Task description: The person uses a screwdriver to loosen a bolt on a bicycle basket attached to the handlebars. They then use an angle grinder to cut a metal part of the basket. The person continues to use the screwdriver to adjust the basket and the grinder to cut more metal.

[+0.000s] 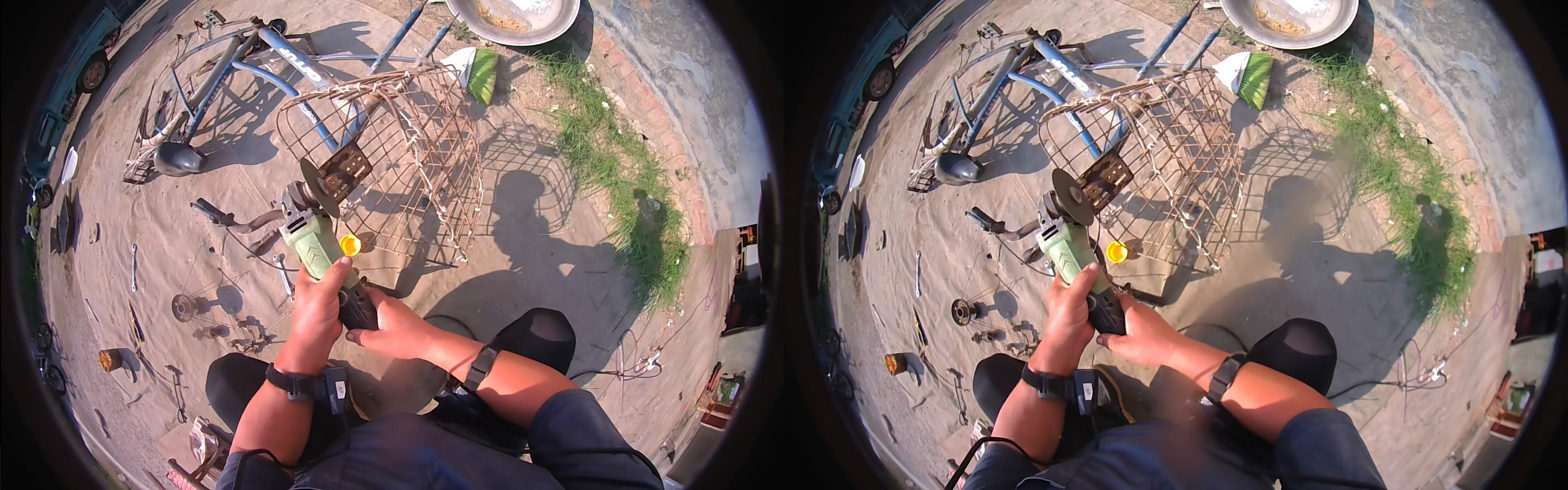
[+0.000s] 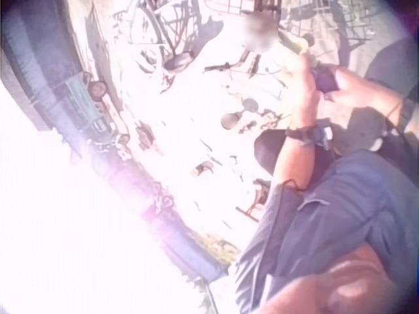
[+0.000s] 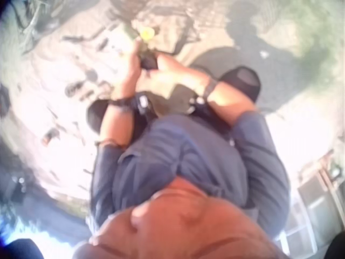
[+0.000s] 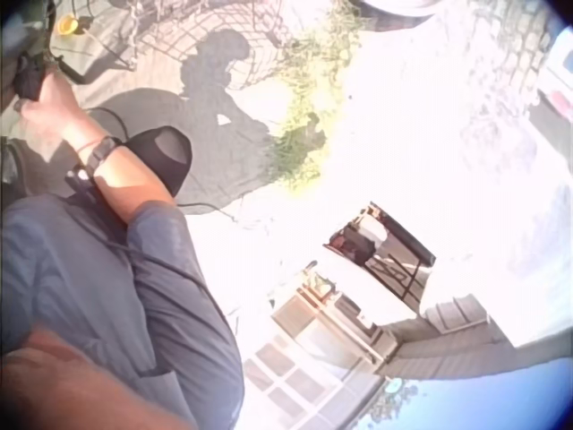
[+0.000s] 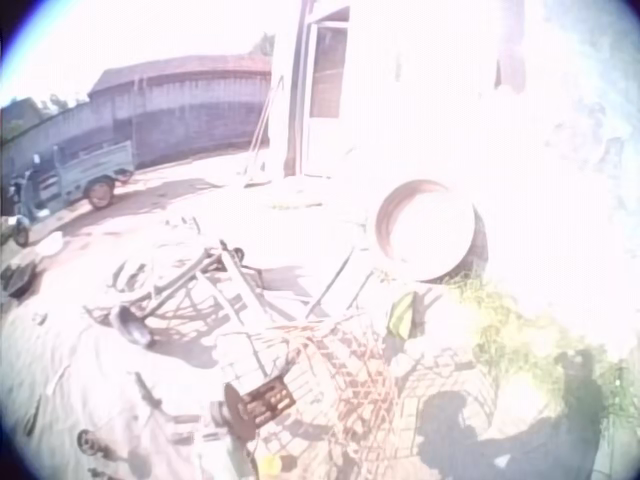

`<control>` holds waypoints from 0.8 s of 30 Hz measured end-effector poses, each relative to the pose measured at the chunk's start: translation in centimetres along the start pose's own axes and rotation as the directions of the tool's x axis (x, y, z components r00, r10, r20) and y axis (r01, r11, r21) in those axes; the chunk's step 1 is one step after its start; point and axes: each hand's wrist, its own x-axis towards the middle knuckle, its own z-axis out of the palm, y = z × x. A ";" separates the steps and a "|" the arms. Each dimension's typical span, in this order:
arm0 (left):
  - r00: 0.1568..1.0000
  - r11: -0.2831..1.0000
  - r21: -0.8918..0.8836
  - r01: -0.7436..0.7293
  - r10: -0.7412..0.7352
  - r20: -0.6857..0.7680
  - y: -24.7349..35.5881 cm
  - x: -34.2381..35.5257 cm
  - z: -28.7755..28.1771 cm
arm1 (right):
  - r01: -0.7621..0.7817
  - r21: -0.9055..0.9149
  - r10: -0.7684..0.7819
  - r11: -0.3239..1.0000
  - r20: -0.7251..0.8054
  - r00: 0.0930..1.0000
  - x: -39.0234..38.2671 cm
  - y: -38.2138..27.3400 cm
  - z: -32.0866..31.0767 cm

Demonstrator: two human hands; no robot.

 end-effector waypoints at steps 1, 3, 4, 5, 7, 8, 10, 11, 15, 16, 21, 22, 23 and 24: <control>1.000 1.000 -0.006 -0.006 0.006 -0.010 -0.1 0.0 0.3 | -0.002 -0.003 0.002 1.000 0.007 1.000 0.2 0.6 -0.1; 1.000 1.000 -0.024 -0.003 0.003 -0.029 -0.5 0.1 0.7 | -0.003 -0.012 0.003 1.000 0.008 1.000 0.2 1.1 -0.4; 0.999 0.999 -0.038 0.002 -0.004 -0.038 -0.8 0.1 0.7 | 0.001 -0.020 -0.001 1.000 0.003 1.000 0.1 1.3 -0.5; 0.999 0.999 -0.051 0.005 -0.008 -0.054 -0.9 0.1 0.6 | -0.003 -0.029 0.003 1.000 0.009 1.000 0.2 1.2 -0.5; 0.999 0.998 -0.063 0.031 -0.034 -0.040 -0.9 0.2 -0.1 | -0.023 -0.053 0.024 0.998 0.022 0.999 0.4 0.9 -0.5; 0.999 0.997 -0.067 0.043 -0.045 -0.031 -1.0 0.3 -0.4 | -0.015 -0.063 0.016 0.998 0.027 0.999 0.4 0.9 -0.6; 0.998 0.995 -0.093 0.040 -0.044 -0.041 -1.2 0.3 -0.7 | 0.023 -0.081 -0.020 0.996 0.041 0.999 0.6 1.0 -0.7; 0.998 0.994 -0.106 0.040 -0.045 -0.047 -1.2 0.3 -0.9 | 0.051 -0.088 -0.046 0.995 0.048 0.998 0.7 0.8 -0.7; 0.992 0.991 -0.135 0.004 -0.022 -0.127 -0.5 0.3 -1.5 | 0.073 -0.124 -0.075 0.990 -0.013 0.997 0.8 -1.1 -2.2; 0.987 0.990 -0.138 0.003 -0.025 -0.156 -0.1 0.2 -1.6 | 0.225 -0.295 -0.268 0.929 -0.113 0.957 0.8 -1.9 -2.9; 0.987 0.992 -0.128 0.004 -0.025 -0.162 0.2 0.6 -3.5 | 0.159 -0.918 -0.847 0.364 -0.255 0.465 0.6 -7.2 -9.7; 0.981 0.994 -0.114 -0.001 -0.021 -0.193 0.4 0.5 -3.4 | 0.087 -0.936 -0.853 0.341 -0.270 0.447 1.3 -7.4 -10.7; 0.981 0.992 -0.124 -0.004 -0.020 -0.193 0.5 0.5 -3.6 | 0.014 -0.950 -0.863 0.312 -0.278 0.422 2.1 -8.0 -11.5; 0.981 0.991 -0.132 -0.009 -0.017 -0.194 0.5 0.6 -3.9 | 0.002 -0.947 -0.853 0.321 -0.289 0.435 3.2 -8.4 -12.1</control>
